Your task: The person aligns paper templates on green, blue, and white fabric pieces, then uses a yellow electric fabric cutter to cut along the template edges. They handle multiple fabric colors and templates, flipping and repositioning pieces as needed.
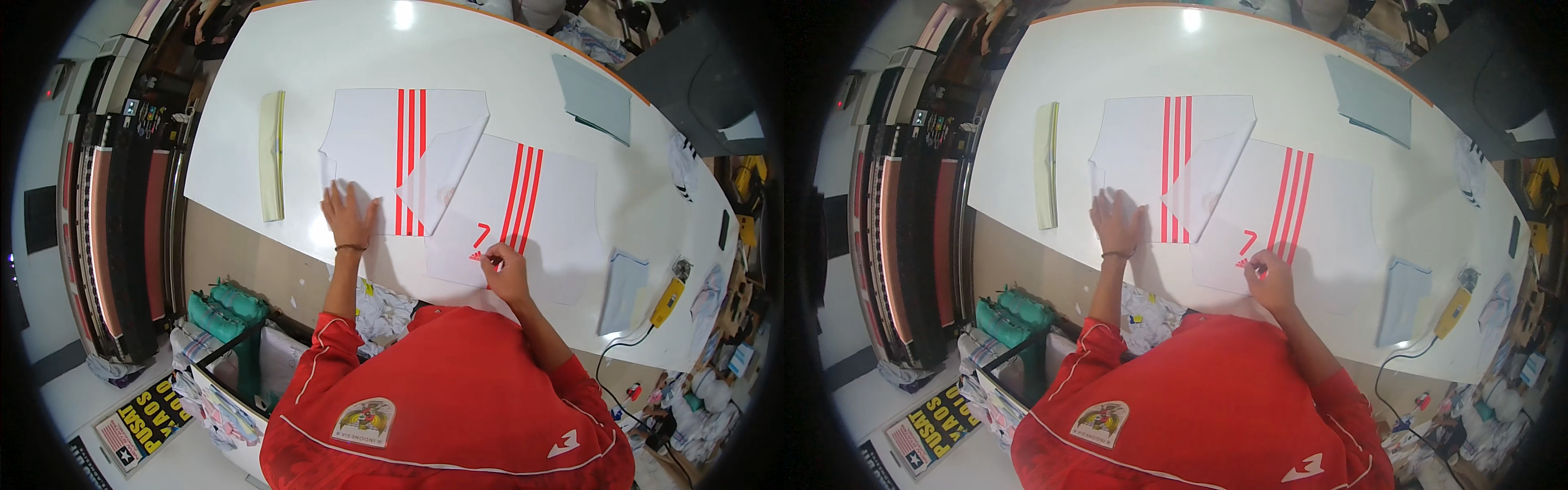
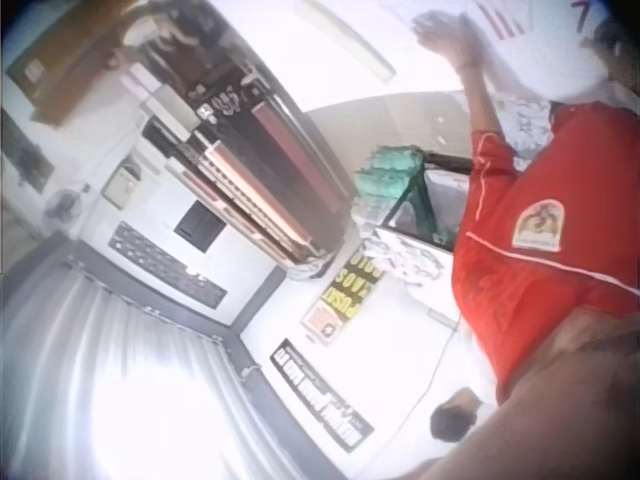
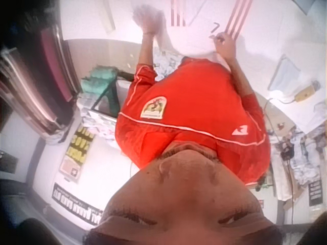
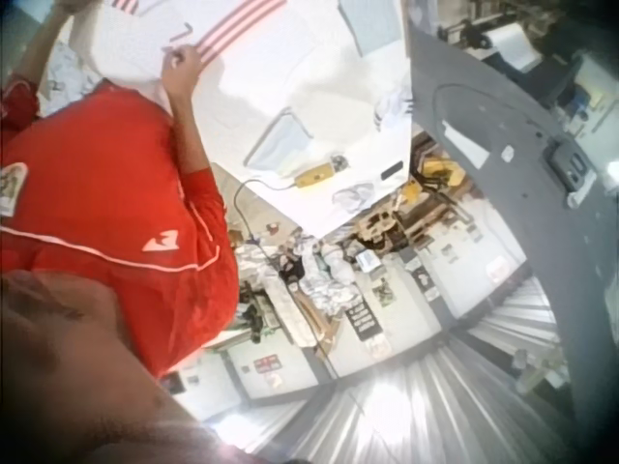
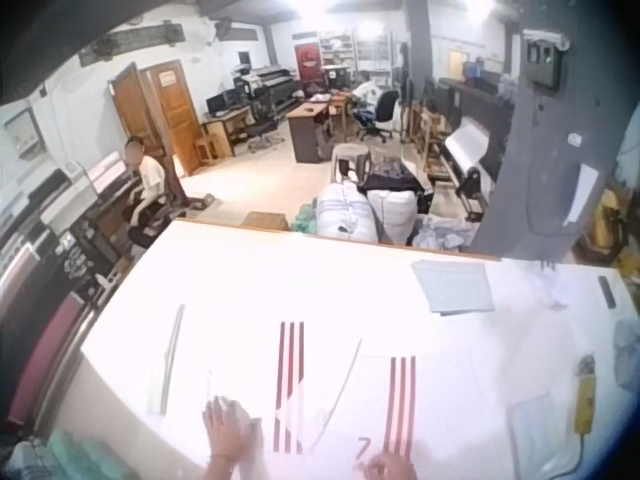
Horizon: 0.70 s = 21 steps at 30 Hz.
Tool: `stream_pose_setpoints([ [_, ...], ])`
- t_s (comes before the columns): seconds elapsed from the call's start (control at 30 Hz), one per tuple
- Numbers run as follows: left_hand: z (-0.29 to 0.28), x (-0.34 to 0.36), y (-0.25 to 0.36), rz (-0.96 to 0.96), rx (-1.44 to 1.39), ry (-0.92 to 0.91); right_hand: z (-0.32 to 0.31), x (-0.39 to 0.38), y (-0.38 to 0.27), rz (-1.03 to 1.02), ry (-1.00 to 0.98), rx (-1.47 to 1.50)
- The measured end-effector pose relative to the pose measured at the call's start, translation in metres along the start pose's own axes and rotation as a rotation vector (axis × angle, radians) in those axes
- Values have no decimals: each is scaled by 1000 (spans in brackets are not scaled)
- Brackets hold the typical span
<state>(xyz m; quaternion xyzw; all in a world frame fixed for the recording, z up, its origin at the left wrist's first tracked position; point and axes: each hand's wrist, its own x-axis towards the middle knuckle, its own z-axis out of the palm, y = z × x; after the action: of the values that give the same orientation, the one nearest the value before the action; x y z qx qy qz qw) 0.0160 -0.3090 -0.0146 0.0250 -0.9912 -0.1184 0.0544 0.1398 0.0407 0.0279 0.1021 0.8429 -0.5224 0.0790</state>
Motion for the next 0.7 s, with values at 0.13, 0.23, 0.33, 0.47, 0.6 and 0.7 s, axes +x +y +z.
stream_pose_setpoints([
  [0.13,6,-6,55,155,-233,133,-32,-7,21,-176,248,-269],
  [0.23,9,-10,92,25,-217,103,-58,-9,50,-244,451,-464],
  [0.33,23,-3,98,-61,-190,103,-88,-15,79,-227,556,-629],
  [0.47,34,0,86,0,-141,175,-102,-30,103,-173,608,-788],
  [0.6,22,1,93,100,-271,319,-101,-36,107,-158,616,-821],
  [0.7,12,-4,121,265,-460,290,-98,-35,106,-178,634,-820],
])
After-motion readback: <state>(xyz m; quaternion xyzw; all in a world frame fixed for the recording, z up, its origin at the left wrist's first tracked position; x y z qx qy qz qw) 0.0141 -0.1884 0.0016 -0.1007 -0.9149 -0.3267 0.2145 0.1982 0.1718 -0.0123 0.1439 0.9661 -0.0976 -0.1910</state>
